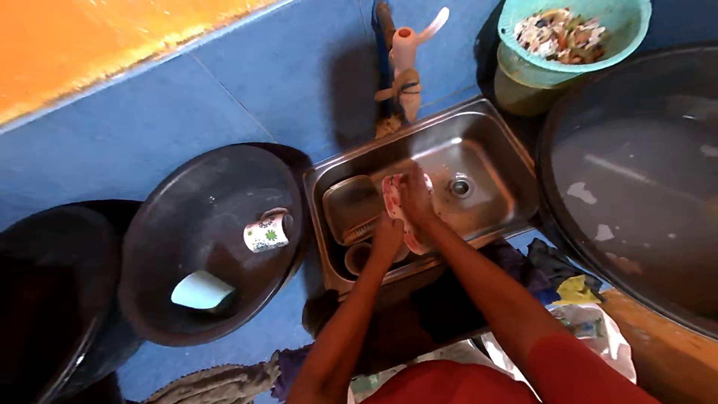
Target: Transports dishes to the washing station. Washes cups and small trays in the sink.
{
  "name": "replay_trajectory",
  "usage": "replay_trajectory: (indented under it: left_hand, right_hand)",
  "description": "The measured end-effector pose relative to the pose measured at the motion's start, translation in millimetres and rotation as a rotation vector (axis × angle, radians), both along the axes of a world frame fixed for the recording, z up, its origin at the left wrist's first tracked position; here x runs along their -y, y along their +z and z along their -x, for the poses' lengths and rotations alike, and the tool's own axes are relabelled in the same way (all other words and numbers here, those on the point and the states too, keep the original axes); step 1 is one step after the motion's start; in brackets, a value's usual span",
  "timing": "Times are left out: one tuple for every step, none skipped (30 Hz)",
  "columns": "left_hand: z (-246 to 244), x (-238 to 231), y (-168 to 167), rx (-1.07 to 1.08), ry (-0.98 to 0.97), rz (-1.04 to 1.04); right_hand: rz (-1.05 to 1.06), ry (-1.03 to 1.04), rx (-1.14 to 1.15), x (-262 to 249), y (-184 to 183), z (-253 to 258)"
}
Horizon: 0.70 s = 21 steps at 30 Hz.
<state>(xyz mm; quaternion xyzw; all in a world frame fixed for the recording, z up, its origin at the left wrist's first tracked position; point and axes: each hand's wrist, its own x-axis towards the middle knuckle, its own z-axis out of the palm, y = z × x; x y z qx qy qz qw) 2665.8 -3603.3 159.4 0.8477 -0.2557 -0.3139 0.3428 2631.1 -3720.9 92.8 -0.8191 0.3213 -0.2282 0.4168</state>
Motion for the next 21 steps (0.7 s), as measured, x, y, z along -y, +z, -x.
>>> replay_trajectory:
  left_hand:
    - [-4, 2, 0, 0.007, 0.017, -0.003]
    - [-8, 2, -1, 0.021, 0.041, 0.011]
    - [-12, 0, 0, 0.030, 0.059, 0.035]
    - [-14, -4, 0, 0.031, 0.065, 0.055]
    - [-15, -8, 0, 0.027, 0.064, 0.075]
    - [-14, -9, -1, 0.018, 0.059, 0.095]
    - [-13, -10, -1, 0.002, 0.044, 0.102]
    - [-13, -8, -2, -0.004, 0.037, 0.114]
    - [-13, -7, -4, 0.007, 0.039, 0.119]
    - [-15, -5, -6, 0.016, 0.049, 0.111]
    - [-17, -3, -8, 0.027, 0.064, 0.110]
    - [-21, -3, -9, 0.044, 0.088, 0.116]
    - [-25, -4, -9, 0.058, 0.114, 0.121]
    - [-29, -6, -10, 0.074, 0.133, 0.128]
    - [-32, -8, -10, 0.086, 0.143, 0.131]
    - [-33, -10, -10, 0.100, 0.149, 0.139]
    - [-33, -10, -9, 0.100, 0.145, 0.154]
    - [-30, -9, -7, 0.081, 0.128, 0.157]
    - [-25, -7, -5, 0.049, 0.106, 0.142]
    - [-21, -4, -4, 0.027, 0.078, 0.127]
    - [-17, -1, -4, 0.017, 0.049, 0.121]
  right_hand:
    - [0.026, 0.081, 0.084, -6, 0, -1]
    - [0.043, 0.171, 0.147, -11, -1, 1]
    - [0.054, 0.228, 0.170, -12, -4, 4]
    - [0.064, 0.215, 0.145, -8, -9, 9]
    - [0.060, 0.140, 0.091, -2, -15, 13]
    - [0.044, 0.053, 0.037, 6, -20, 15]
    - [0.034, -0.001, 0.004, 11, -20, 14]
    - [0.026, -0.010, -0.008, 9, -15, 13]
    - [0.036, 0.020, 0.012, 1, -8, 12]
    - [0.041, 0.094, 0.032, -11, 0, 11]
    - [0.042, 0.186, 0.083, -25, 6, 12]
    - [0.027, 0.271, 0.122, -36, 9, 13]
    - [0.010, 0.341, 0.129, -42, 7, 17]
    - [0.026, 0.373, 0.104, -41, -2, 21]
    - [0.075, 0.350, 0.057, -35, -18, 27]
    - [0.083, 0.309, -0.023, -23, -28, 34]
    - [0.082, 0.246, -0.091, -8, -33, 39]
    - [0.086, 0.172, -0.151, 3, -32, 41]
    - [0.084, 0.098, -0.174, 10, -28, 38]
    - [0.098, 0.043, -0.152, 12, -24, 33]
    - [0.124, 0.017, -0.115, 10, -18, 26]
